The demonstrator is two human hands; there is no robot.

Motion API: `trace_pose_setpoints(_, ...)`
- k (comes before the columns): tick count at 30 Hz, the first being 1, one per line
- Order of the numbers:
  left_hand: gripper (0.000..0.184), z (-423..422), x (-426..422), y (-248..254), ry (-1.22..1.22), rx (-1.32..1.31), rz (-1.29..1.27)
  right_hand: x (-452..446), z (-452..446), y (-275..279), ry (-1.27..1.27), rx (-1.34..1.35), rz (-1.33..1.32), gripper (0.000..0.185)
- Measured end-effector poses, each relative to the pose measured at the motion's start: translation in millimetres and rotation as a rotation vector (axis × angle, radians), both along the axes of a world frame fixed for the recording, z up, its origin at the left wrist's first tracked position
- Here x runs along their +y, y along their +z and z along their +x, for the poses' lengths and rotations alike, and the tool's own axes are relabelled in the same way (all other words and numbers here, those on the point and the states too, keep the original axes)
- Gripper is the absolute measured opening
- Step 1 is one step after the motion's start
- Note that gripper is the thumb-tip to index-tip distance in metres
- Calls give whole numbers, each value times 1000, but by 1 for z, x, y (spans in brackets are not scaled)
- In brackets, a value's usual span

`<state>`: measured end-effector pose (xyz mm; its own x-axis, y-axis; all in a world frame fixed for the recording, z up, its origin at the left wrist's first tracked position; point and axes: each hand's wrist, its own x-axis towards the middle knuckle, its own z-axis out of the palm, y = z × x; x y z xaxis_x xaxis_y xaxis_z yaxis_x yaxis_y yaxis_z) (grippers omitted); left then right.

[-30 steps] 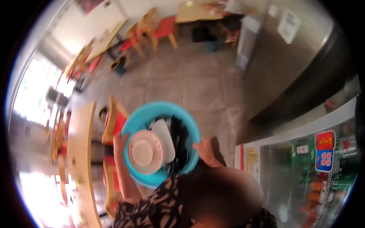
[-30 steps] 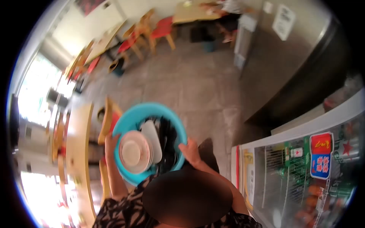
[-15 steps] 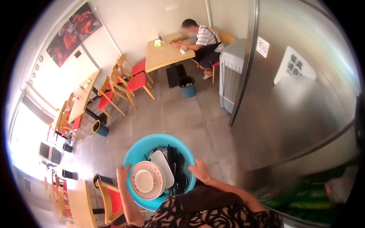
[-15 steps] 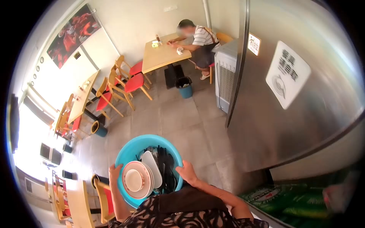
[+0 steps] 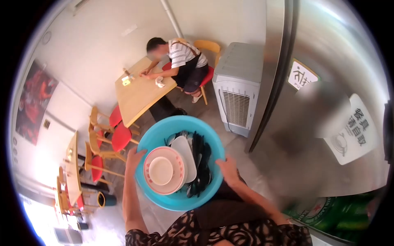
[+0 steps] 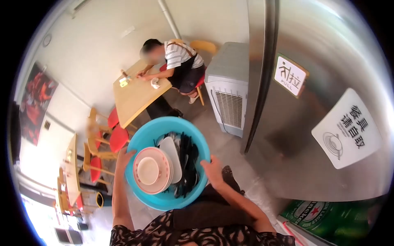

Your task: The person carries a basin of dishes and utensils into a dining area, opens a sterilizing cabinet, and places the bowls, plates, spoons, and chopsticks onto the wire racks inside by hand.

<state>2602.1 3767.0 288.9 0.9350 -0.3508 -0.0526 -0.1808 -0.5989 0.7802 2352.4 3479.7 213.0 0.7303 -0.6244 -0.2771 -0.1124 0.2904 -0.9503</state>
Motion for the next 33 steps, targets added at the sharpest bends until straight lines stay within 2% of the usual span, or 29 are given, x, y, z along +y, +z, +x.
trace_pose_setpoints(4, 25, 80, -105, 26, -70, 25, -33, -73, 55, 48, -181, -90, -94, 17)
trace_pose_setpoints(6, 24, 115, -156, 38, -93, 70, -57, -124, 84, 76, -226, -97, -35, 17)
trace_pose_setpoints(8, 26, 145, -205, 48, -180, 169, -172, -164, 101, 84, -271, -109, 13, 17)
trace_pose_setpoints(12, 26, 179, -303, 71, -242, 111, -211, -226, 124, 105, -442, -150, -88, 13)
trace_pose_setpoints(14, 19, 206, -353, 71, -326, 117, -264, -253, 132, 114, -555, -172, -52, 14)
trace_pose_setpoints(16, 16, 244, -403, 50, -357, 196, -290, -270, 137, 105, -603, -155, -72, 17)
trace_pose_setpoints(17, 14, 261, -424, 45, -376, 247, -320, -277, 142, 106, -708, -124, -112, 18)
trace_pose_setpoints(19, 15, 267, -471, 54, -437, 289, -354, -296, 154, 109, -823, -121, -177, 20)
trace_pose_setpoints(22, 17, 290, -541, 50, -560, 332, -324, -321, 158, 91, -976, -142, -67, 20)
trace_pose_setpoints(24, 21, 289, -573, 35, -614, 434, -273, -323, 153, 69, -1028, -93, -192, 15)
trace_pose_setpoints(26, 23, 300, -601, 11, -718, 470, -215, -316, 157, 88, -1108, -69, -96, 12)
trace_pose_setpoints(28, 22, 311, -629, -7, -803, 504, -311, -318, 158, 82, -1170, -171, -74, 17)
trace_pose_setpoints(30, 22, 311, -636, 1, -969, 550, -288, -316, 152, 60, -1253, -213, -110, 22)
trace_pose_setpoints(31, 21, 315, -643, -3, -1044, 612, -315, -308, 151, 52, -1295, 11, -348, 24)
trace_pose_setpoints(32, 22, 327, -660, -10, -964, 660, -267, -304, 157, 47, -1285, 257, -561, 27)
trace_pose_setpoints(33, 24, 338, -672, -11, -1020, 607, -219, -293, 169, 47, -1403, 107, -435, 26)
